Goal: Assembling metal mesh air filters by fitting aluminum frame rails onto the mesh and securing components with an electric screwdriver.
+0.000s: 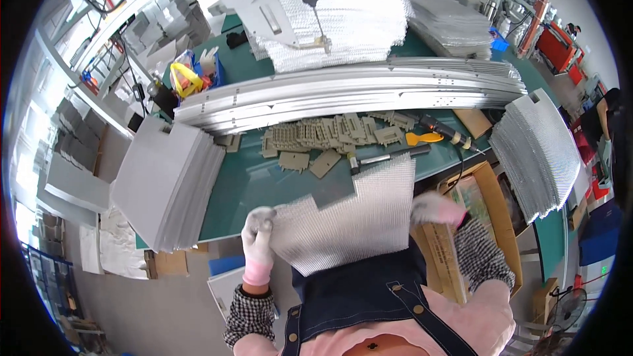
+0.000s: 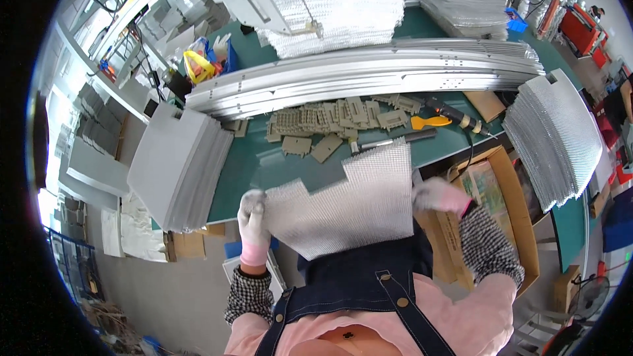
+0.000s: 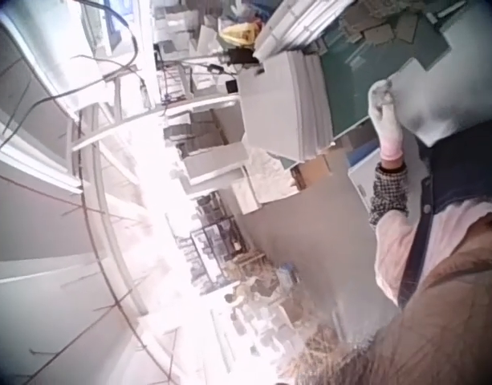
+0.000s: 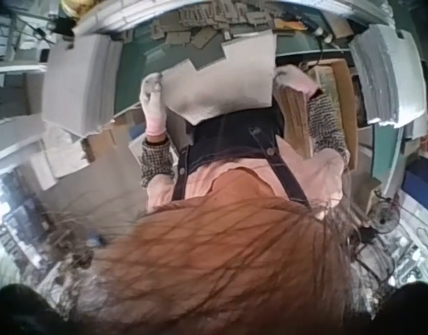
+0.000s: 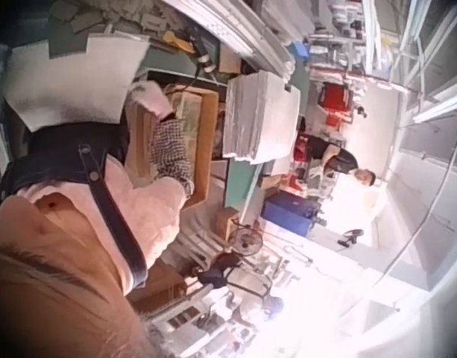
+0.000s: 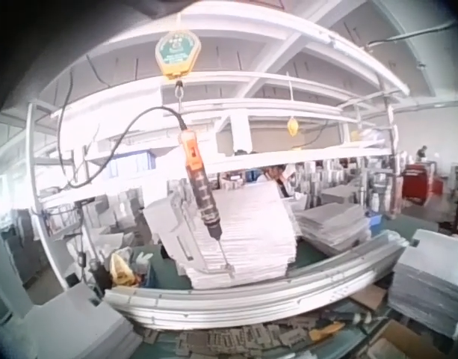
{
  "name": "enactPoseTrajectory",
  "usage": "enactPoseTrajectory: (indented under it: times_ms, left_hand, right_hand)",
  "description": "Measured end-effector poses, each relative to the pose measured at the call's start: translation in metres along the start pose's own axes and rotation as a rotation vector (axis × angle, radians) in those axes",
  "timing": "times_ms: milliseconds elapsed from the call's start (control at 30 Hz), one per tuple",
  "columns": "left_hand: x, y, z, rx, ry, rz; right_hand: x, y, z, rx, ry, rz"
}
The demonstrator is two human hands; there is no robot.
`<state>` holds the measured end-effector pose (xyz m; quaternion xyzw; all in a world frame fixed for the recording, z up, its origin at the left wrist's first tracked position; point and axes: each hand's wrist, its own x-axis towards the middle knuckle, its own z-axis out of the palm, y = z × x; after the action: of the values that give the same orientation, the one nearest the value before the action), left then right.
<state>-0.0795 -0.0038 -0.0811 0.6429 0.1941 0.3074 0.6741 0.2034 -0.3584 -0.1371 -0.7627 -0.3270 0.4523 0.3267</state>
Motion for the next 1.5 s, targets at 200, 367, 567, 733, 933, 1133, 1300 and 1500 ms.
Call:
enactPoseTrajectory:
  times_ms: [200, 367, 567, 733, 933, 1133, 1300, 1500]
  left_hand:
    - [-0.017, 0.015, 0.002, -0.227, -0.122, 0.017]
    - [-0.001, 0.018, 0.006, -0.146, -0.039, 0.008]
    - [0.042, 0.005, 0.015, 0.042, 0.025, -0.013]
    - [0.057, -0.003, 0.023, 0.035, 0.018, -0.043]
    - [0.082, -0.028, 0.002, -0.033, -0.104, -0.099]
    - [0.108, -0.072, -0.009, -0.336, -0.222, -0.286]
    - [0.117, -0.077, -0.017, -0.279, -0.092, -0.362]
    - [0.116, 0.02, 0.043, 1.065, -0.296, 0.563]
  right_hand:
    - [0.092, -0.067, -0.085, -0.938, 0.694, -0.387]
    - [0.135, -0.086, -0.091, -1.26, 0.509, -0.178]
    - [0.095, -0.163, -0.089, -0.279, 0.69, -0.201]
    - [0.066, -0.245, -0.051, -0.046, 0.121, -0.261]
    - [0.095, -0.261, -0.026, -0.321, 0.009, -0.106]
    - [0.107, -0.259, -0.035, -0.235, -0.107, -0.109]
    - [0.111, -0.267, -0.036, -0.491, -0.218, -0.103]
    - [0.106, -0.27, -0.024, -0.772, -0.158, -0.227]
